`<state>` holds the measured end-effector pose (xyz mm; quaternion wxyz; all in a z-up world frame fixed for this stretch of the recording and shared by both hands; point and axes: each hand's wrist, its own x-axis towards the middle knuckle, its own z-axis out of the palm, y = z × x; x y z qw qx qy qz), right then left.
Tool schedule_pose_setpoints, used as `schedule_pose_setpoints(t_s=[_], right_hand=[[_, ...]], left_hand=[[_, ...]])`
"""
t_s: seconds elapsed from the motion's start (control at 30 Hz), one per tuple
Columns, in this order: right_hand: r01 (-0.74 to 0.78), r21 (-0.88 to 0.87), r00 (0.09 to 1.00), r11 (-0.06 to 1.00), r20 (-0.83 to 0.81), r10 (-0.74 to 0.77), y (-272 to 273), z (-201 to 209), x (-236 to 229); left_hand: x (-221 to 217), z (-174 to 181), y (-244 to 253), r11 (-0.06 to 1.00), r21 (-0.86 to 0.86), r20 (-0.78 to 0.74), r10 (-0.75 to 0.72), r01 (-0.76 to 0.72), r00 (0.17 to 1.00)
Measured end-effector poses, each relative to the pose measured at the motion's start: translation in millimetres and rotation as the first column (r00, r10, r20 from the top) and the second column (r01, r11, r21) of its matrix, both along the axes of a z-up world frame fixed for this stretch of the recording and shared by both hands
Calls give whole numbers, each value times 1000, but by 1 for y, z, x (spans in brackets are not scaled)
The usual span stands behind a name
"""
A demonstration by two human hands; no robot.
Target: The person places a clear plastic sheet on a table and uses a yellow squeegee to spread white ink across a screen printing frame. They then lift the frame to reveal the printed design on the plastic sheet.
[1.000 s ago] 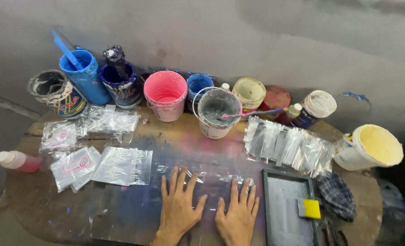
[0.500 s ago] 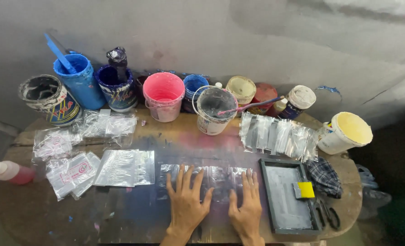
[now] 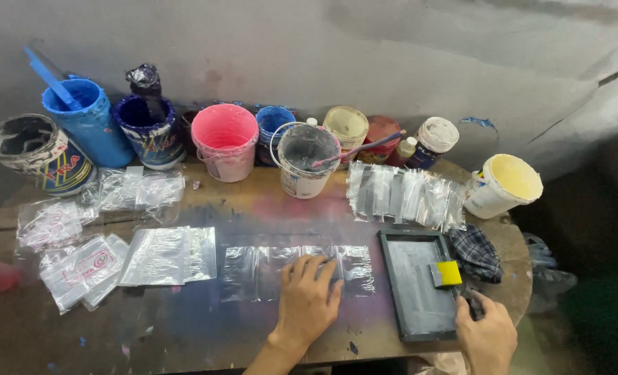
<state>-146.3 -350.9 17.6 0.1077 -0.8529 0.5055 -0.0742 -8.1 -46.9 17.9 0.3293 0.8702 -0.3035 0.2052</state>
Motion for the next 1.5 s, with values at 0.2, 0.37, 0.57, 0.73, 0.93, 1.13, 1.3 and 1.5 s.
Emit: schedule_pose_setpoints(t_s=[0.2, 0.37, 0.57, 0.73, 0.93, 1.13, 1.3, 1.5], right_hand=[[44, 136, 998, 990, -46, -38, -17, -9, -3], [17, 100, 999, 995, -48, -12, -23, -21, -6], [69, 23, 997, 997, 39, -70, 0, -15, -13], [-74, -127, 960, 989, 259, 106, 20, -37, -23], [-251, -13, 927, 968, 283, 245, 63, -27, 10], [-222, 232, 960, 947, 223, 171, 96, 2, 39], [-250, 164, 922, 954, 341, 183, 94, -15, 42], [-294, 188, 917, 937, 332, 222, 105, 7, 53]], left_hand=[[4, 0, -19, 999, -19, -33, -48, 48, 998], [1, 3, -24, 996, -63, -74, -62, 58, 995], [-5, 0, -31, 988, -119, -136, -113, 97, 984], [-9, 5, -28, 970, -220, -190, -145, 102, 971], [-3, 6, -11, 976, -215, -273, -89, 29, 958], [10, 0, 0, 981, -192, -311, -38, -24, 950], [15, -9, -2, 992, -122, -304, -6, -33, 953], [19, -11, -4, 995, -82, -323, 25, -54, 946]])
